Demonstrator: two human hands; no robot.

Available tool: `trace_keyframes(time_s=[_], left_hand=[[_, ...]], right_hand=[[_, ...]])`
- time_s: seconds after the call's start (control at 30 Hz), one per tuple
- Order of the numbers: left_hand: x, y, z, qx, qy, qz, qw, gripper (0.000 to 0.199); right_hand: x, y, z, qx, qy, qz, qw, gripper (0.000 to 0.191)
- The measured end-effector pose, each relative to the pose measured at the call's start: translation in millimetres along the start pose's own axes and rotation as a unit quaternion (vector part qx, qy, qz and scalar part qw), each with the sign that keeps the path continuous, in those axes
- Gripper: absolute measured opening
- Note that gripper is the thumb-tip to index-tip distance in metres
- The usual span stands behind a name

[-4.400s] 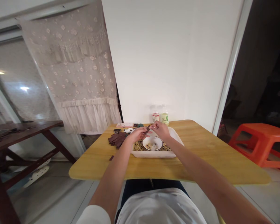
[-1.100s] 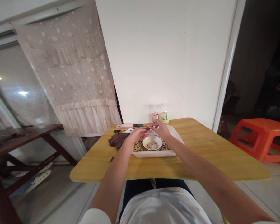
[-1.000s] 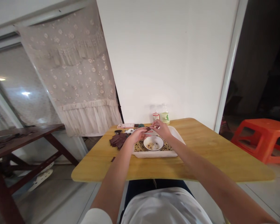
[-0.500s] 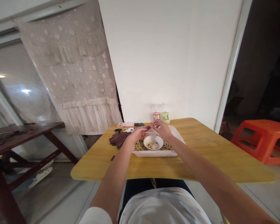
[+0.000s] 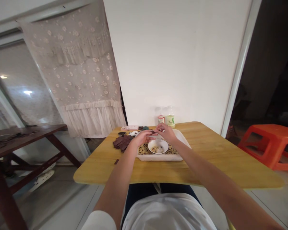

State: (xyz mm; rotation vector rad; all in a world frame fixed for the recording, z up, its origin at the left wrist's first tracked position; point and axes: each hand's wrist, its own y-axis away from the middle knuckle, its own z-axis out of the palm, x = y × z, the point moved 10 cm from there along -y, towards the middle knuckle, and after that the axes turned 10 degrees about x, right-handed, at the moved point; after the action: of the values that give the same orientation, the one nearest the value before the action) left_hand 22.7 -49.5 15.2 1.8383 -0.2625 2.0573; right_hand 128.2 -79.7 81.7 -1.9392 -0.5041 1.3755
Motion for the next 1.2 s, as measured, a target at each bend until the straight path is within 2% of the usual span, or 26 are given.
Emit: trace_keyframes(time_s=[0.23, 0.57, 0.83, 1.03, 1.2], left_hand=[[-1, -4, -0.7, -0.015, -0.007, 0.011, 1.0, 0.023], [-1, -1, -2.3, 0.026, -0.004, -0.002, 1.0, 0.019], [-1, -2, -0.5, 0.015, -0.005, 0.0, 1.0, 0.022], [-2, -3, 1.4, -0.017, -0.003, 0.005, 1.0, 0.023], [-3, -8, -3.4, -0.014, 0.001, 0.014, 1.0, 0.024]], right_hand=[[-1, -1, -3, 0.009, -0.003, -0.005, 1.0, 0.018], [-1, 1, 3, -0.008, 0.0, 0.006, 1.0, 0.02], [-1, 2, 3, -0.004, 0.001, -0.002, 1.0, 0.02], [4, 0, -12, 0.045, 0.079, 0.004, 0.996, 0.022], [4, -1, -20, 0.07, 0.105, 0.009, 0.992, 0.028]])
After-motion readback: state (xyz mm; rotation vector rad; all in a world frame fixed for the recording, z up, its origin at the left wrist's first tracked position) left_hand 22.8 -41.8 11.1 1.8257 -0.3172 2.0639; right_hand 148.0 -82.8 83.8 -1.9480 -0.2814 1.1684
